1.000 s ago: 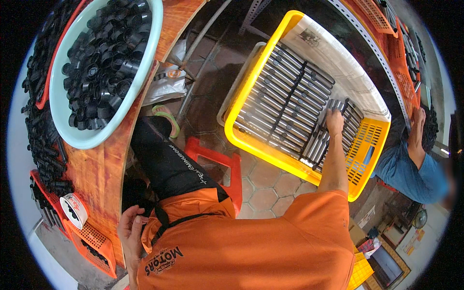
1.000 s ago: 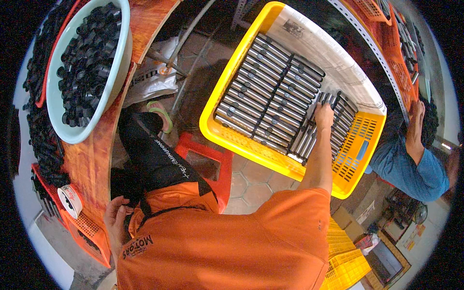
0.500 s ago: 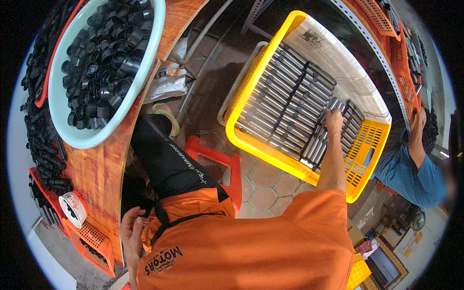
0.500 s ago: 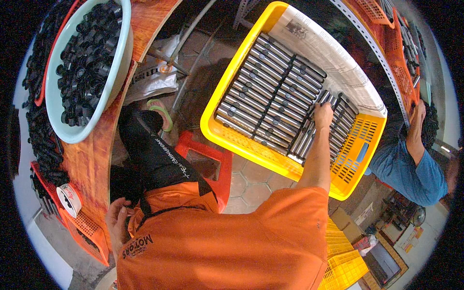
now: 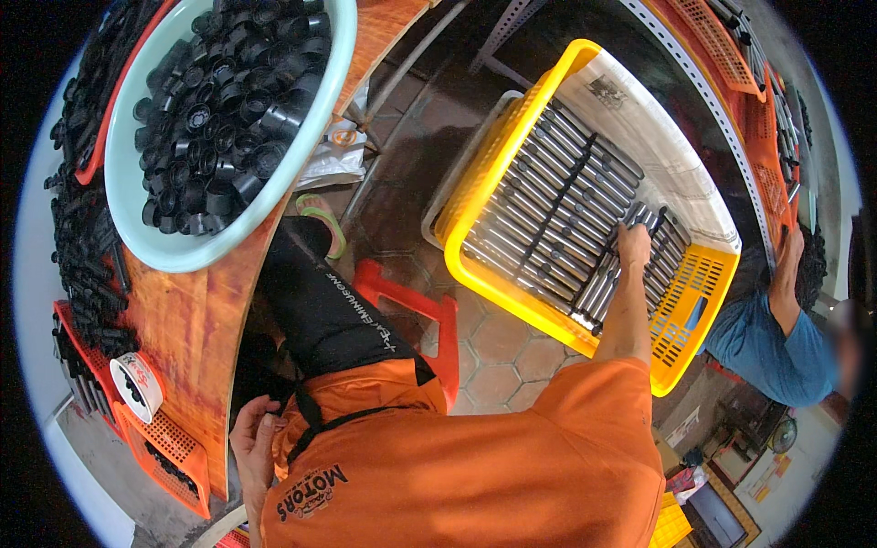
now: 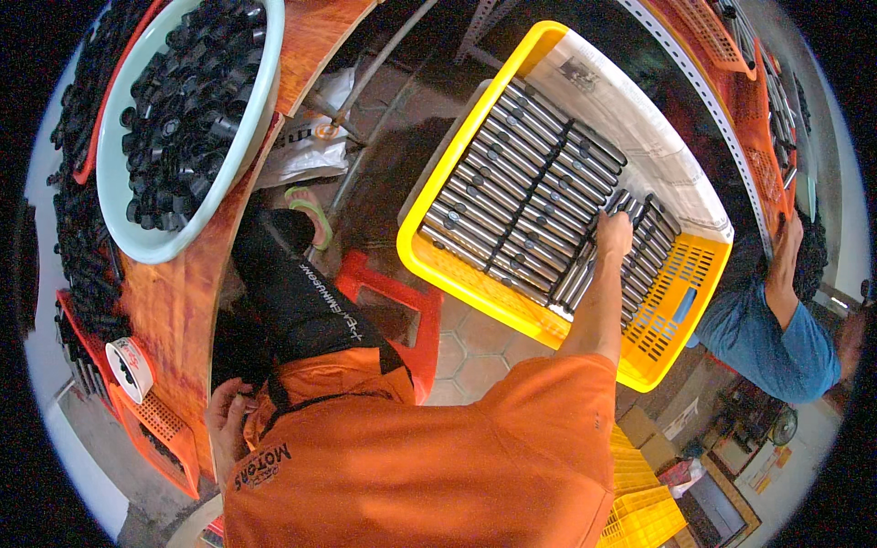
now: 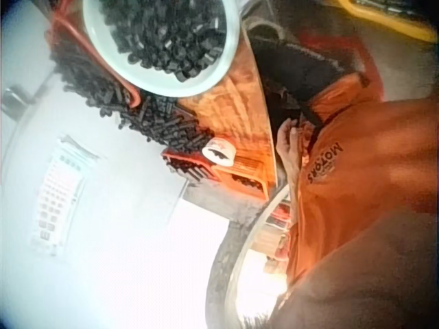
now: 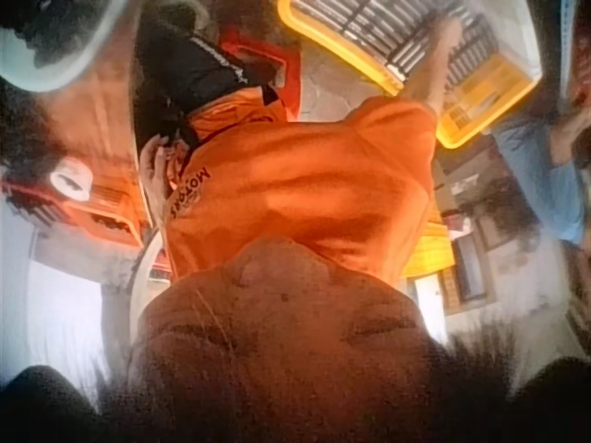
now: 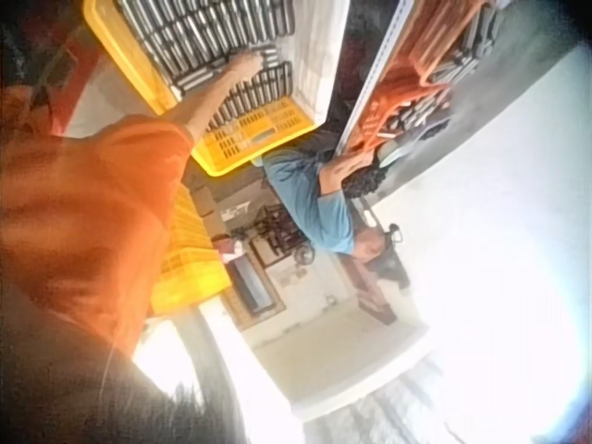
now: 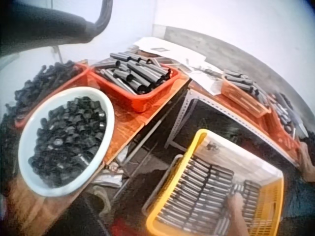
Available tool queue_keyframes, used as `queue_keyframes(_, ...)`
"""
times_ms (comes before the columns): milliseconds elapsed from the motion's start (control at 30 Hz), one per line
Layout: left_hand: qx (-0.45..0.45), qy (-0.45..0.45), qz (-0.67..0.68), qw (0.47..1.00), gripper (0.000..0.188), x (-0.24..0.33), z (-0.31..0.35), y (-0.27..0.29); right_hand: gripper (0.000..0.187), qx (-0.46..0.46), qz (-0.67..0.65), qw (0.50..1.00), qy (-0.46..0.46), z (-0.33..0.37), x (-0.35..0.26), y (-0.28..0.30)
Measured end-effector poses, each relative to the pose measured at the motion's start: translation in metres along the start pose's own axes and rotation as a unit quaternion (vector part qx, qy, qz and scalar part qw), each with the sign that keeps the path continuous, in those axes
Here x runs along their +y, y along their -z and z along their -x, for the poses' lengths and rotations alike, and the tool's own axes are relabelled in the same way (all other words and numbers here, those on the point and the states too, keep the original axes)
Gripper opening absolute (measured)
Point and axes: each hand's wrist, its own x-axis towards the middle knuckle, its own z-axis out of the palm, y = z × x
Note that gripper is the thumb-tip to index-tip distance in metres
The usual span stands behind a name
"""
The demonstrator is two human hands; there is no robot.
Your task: The person repeatedly picks small black plastic caps from a white cup and presses them onto the ends of cylindrical metal rods. They then place the capped rods into a yellow basket. The process is repeated multiple times.
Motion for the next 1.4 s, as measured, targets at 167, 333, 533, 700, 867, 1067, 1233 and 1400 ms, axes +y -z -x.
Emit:
queue_keyframes(167, -0.007, -0.003, 0.006, 1.000, 0.034, -0.010, -0.003, 0.008, 0.055, 0.029, -0.041, 0.999, -0.012, 0.014, 0.006, 0.008)
queue_keyframes(333, -0.037, -0.033, -0.036, 0.998, 0.032, -0.002, -0.005, 0.016, 0.042, 0.121, -0.173, 0.977, 0.002, 0.031, 0.009, 0.025)
queue_keyframes(533, -0.049, -0.155, -0.077, 0.984, 0.031, -0.006, -0.012, 0.041, 0.025, 0.240, -0.427, 0.855, 0.171, 0.124, -0.096, 0.084)
queue_keyframes(700, -0.047, -0.156, -0.061, 0.985, 0.028, 0.000, -0.006, 0.056, 0.011, 0.190, -0.478, 0.748, 0.419, 0.244, -0.214, 0.154)
queue_keyframes(867, 0.007, -0.215, -0.028, 0.976, 0.025, -0.027, 0.016, 0.085, 0.013, -0.005, -0.432, 0.605, 0.668, 0.376, -0.306, 0.182)
queue_keyframes(1067, 0.092, -0.259, 0.047, 0.960, 0.024, -0.042, 0.056, 0.118, 0.013, -0.143, -0.309, 0.441, 0.831, 0.501, -0.387, 0.188)
queue_keyframes(1233, 0.277, -0.374, -0.040, 0.884, 0.019, -0.046, 0.081, 0.193, 0.004, -0.142, -0.303, 0.465, 0.820, 0.527, -0.430, 0.155)
queue_keyframes(1400, 0.450, -0.285, -0.099, 0.840, 0.020, -0.076, 0.057, 0.308, 0.012, -0.210, -0.324, 0.564, 0.730, 0.522, -0.432, 0.111)
